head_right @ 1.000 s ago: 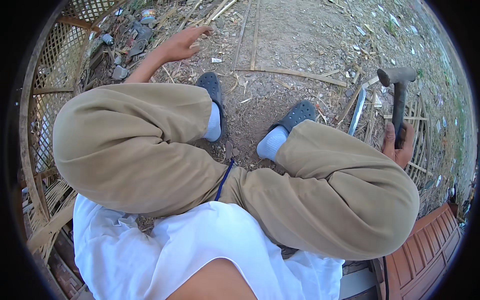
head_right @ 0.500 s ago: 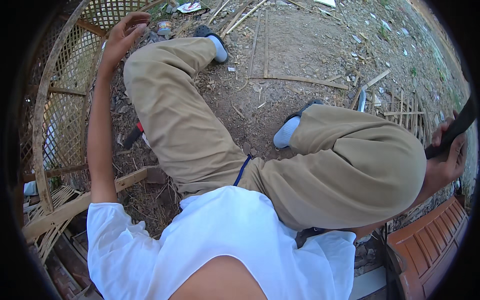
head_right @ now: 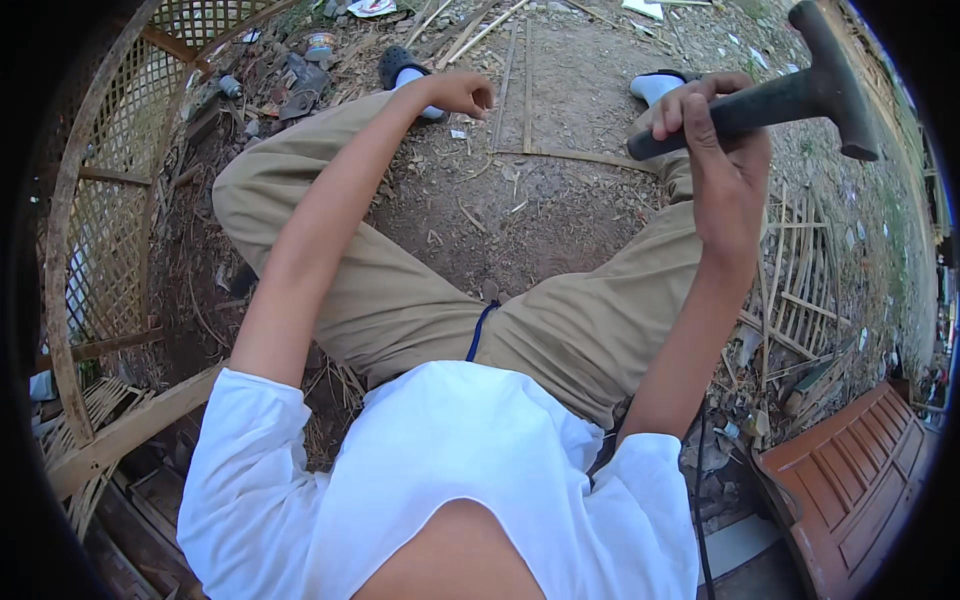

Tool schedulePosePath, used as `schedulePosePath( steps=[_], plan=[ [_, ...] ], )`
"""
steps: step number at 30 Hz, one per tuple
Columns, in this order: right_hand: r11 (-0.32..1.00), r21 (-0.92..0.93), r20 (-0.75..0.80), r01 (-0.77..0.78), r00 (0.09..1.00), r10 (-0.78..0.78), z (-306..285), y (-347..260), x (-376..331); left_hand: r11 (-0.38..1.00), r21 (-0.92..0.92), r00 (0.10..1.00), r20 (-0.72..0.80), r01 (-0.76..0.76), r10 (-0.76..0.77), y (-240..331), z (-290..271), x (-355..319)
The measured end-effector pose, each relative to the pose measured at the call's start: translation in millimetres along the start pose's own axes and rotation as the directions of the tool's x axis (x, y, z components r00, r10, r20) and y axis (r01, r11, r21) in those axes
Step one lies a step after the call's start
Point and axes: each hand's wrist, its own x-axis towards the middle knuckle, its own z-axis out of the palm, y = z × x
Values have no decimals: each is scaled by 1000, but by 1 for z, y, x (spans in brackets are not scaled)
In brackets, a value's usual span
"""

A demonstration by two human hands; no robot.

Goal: The person aligns bamboo strips on the ground and secures them by hammering a nail through a joint.

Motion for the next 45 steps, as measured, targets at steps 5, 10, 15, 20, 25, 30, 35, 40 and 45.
schedulePosePath(
  steps=[5, 10, 15, 20, 25, 30, 35, 40, 45],
  plan=[
    [846, 0, -181, -533, 832, 524, 25, 149, -13, 891, -429, 875, -476, -146, -86, -35, 129, 45],
    [611, -224, -318, -759, 649, 691, 6, 270, -97, 865, -489, 766, -597, -111, -239, -26, 193, 68],
    [556, -319, -400, -768, 641, 656, -9, 309, -111, 865, -446, 716, -679, -229, -161, -27, 202, 79],
    [515, -453, -430, -728, 684, 589, -13, 320, -100, 875, -427, 758, -642, -229, -115, -33, 209, 86],
    [456, -575, -371, -679, 713, 595, -4, 312, -96, 925, -294, 691, -721, -242, -49, -31, 215, 89],
    [468, -610, -322, -639, 740, 590, 3, 314, -93, 933, -219, 653, -757, -286, 22, -25, 214, 90],
    [484, -610, -282, -628, 742, 608, 7, 321, -95, 927, -222, 625, -781, -302, 17, -28, 218, 89],
    [473, -622, -285, -624, 743, 605, 11, 321, -96, 905, -247, 646, -762, -347, 40, -36, 222, 88],
    [511, -569, -299, -644, 742, 600, 9, 323, -100, 887, -322, 699, -715, -331, 1, -43, 222, 93]
  ],
)
